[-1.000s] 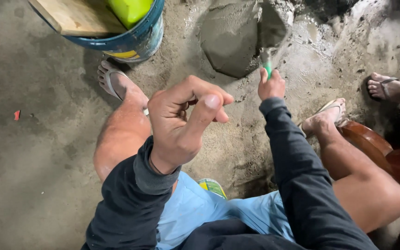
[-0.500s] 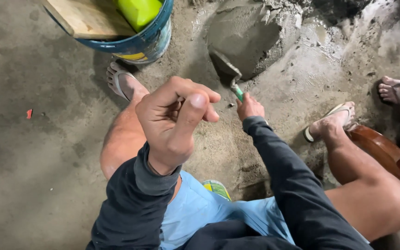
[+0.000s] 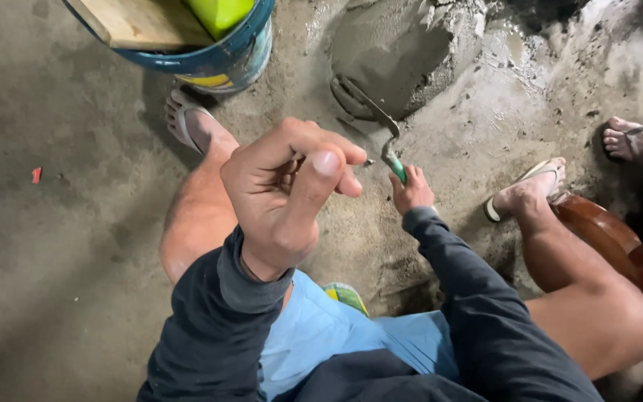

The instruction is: The person smooths and shapes a pile of wet cement on the floor using a hand trowel.

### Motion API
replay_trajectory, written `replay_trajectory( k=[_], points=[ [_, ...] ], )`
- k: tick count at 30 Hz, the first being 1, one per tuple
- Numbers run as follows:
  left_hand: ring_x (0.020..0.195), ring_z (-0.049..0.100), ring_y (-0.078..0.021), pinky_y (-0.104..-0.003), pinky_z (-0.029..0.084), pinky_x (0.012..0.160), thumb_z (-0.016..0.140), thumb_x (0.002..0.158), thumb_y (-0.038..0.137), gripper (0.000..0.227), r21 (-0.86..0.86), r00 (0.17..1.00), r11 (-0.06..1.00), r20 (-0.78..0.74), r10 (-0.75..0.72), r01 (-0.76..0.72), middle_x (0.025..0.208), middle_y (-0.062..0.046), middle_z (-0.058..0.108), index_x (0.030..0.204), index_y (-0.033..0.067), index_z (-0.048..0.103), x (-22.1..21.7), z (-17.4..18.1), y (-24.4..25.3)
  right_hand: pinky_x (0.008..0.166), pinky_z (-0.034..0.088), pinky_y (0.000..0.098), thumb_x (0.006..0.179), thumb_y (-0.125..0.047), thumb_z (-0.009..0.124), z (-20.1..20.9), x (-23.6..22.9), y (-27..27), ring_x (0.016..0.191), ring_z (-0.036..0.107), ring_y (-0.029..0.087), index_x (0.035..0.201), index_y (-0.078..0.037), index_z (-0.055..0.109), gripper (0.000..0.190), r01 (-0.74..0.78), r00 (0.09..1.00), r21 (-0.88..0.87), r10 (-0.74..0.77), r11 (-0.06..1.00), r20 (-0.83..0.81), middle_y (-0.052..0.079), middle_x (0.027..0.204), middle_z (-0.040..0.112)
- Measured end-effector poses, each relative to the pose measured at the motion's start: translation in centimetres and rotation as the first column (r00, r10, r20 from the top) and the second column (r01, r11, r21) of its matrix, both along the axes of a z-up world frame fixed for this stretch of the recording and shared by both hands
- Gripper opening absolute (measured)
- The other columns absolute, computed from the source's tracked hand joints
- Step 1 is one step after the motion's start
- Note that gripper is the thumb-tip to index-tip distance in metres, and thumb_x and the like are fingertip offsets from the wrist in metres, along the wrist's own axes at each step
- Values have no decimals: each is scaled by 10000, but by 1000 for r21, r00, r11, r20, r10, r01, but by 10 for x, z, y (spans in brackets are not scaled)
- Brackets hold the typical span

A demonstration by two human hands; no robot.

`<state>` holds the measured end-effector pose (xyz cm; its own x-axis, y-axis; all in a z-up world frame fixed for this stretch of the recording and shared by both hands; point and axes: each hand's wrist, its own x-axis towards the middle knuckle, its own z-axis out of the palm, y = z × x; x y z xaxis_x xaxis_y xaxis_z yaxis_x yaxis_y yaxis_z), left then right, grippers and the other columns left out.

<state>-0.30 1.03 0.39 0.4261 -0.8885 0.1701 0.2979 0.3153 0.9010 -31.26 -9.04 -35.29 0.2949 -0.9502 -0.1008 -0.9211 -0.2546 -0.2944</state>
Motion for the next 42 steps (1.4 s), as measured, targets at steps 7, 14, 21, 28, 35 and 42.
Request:
replay_trajectory(
  k=[7, 14, 21, 28, 35, 42],
  points=[
    [525, 365, -29, -181, 291, 520, 591, 997, 172, 188, 24, 997, 1000, 79, -9, 7, 733, -49, 674, 969, 0, 663, 0, 5, -3, 492, 536, 376, 1052, -442, 522, -1, -34, -12, 527, 578, 210, 989, -93, 576, 359, -91, 994, 516, 106, 852, 0, 74, 710, 638],
    [570, 417, -73, -214, 356, 577, 587, 989, 192, 203, 33, 989, 999, 150, 5, -10, 733, -48, 671, 940, 10, 663, 1, 11, -7, 625, 604, 453, 1054, -533, 461, -36, -16, -18, 618, 694, 295, 997, -69, 630, 497, -26, 986, 514, 106, 858, -127, 156, 768, 719],
    [614, 561, -103, -217, 422, 620, 593, 978, 146, 158, 65, 987, 998, 162, -11, 1, 761, -54, 678, 938, 12, 668, -1, 5, -8, 720, 576, 541, 1015, -535, 546, -67, 34, -66, 791, 699, 455, 1069, -68, 644, 480, 125, 988, 259, -97, 958, -121, 246, 903, 723],
    [653, 636, -129, -236, 506, 648, 591, 978, 120, 144, 22, 989, 1000, 146, -14, 11, 851, -76, 702, 929, -3, 649, -1, 4, -6, 628, 511, 556, 842, -258, 749, -41, 28, -24, 697, 662, 482, 962, -61, 593, 279, 24, 994, 52, -29, 998, 101, 211, 763, 702],
    [524, 471, -54, -201, 314, 529, 561, 1029, 157, 169, -74, 963, 993, 251, 103, -87, 699, -22, 627, 983, 29, 660, -2, -3, 8, 505, 490, 385, 918, -172, 767, 115, 66, -34, 531, 587, 229, 1034, -58, 539, 280, -134, 931, 214, 49, 968, 361, 112, 761, 683],
    [519, 529, -107, -234, 449, 595, 566, 983, 169, 253, -244, 900, 949, 337, 276, -200, 658, -65, 648, 805, 3, 636, -1, -3, 12, 480, 389, 342, 1065, -325, 530, 120, 54, -64, 517, 403, 163, 891, -87, 493, 297, -136, 862, -129, 182, 982, 473, 31, 671, 482]
  ],
)
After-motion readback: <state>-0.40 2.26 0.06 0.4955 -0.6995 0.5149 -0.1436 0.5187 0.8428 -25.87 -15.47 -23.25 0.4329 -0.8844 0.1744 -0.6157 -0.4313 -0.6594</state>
